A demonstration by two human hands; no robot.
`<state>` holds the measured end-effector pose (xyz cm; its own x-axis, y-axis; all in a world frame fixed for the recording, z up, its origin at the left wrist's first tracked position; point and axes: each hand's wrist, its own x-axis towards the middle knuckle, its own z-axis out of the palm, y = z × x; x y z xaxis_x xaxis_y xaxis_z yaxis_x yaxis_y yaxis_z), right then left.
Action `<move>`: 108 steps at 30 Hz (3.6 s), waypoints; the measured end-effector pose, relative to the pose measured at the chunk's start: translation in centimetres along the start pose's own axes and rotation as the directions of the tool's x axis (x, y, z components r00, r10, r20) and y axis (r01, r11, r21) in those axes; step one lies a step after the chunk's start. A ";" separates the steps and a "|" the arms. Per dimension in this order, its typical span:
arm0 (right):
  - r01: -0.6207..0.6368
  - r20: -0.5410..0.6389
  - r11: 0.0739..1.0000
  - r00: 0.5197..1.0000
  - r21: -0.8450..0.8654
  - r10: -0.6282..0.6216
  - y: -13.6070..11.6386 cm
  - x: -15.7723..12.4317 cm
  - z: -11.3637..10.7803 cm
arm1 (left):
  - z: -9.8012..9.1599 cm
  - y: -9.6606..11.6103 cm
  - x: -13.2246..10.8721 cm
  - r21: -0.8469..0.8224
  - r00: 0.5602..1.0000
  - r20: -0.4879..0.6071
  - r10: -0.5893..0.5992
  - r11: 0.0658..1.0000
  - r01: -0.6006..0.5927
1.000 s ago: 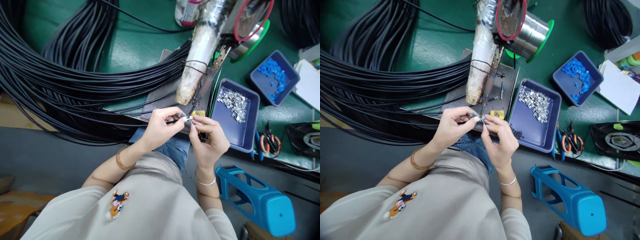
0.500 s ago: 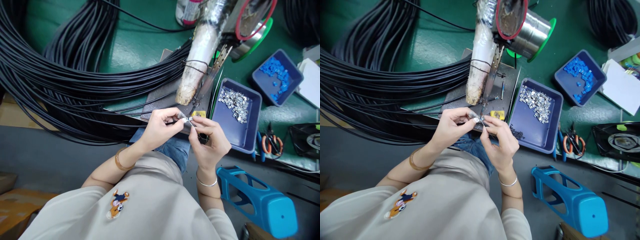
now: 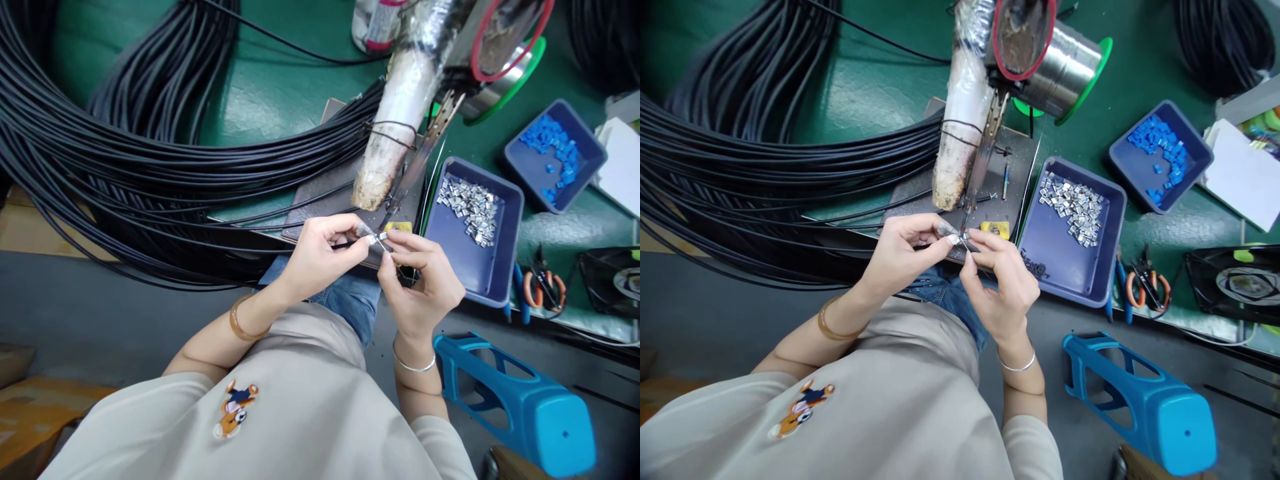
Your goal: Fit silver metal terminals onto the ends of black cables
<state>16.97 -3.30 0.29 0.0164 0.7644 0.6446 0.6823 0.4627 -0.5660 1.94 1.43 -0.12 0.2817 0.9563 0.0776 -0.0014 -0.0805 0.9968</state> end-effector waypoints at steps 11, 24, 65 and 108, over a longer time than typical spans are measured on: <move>0.012 0.006 0.999 1.000 -0.031 -0.011 0.1 0.2 -0.1 | 0.0 0.1 0.1 0.008 1.000 -0.005 -0.008 1.000 0.008; 0.010 0.041 1.000 0.999 -0.022 -0.009 0.0 -0.3 -0.2 | -0.1 0.2 -0.4 0.033 0.999 -0.005 -0.038 0.999 0.039; -0.017 0.063 1.000 0.998 -0.019 0.018 0.5 -0.6 -0.3 | -0.7 -0.3 -0.3 0.024 0.992 0.110 -0.053 0.998 0.051; -0.564 0.387 0.825 0.756 -0.025 0.528 -1.8 -3.0 -2.1 | -4.3 3.3 28.9 0.286 0.968 -0.020 -0.250 0.926 0.245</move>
<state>17.21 -7.36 0.50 0.0902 0.9959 -0.0108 0.5723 -0.0607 -0.8178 6.00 30.00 5.47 0.2542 0.9514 -0.1741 0.3426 0.0797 0.9361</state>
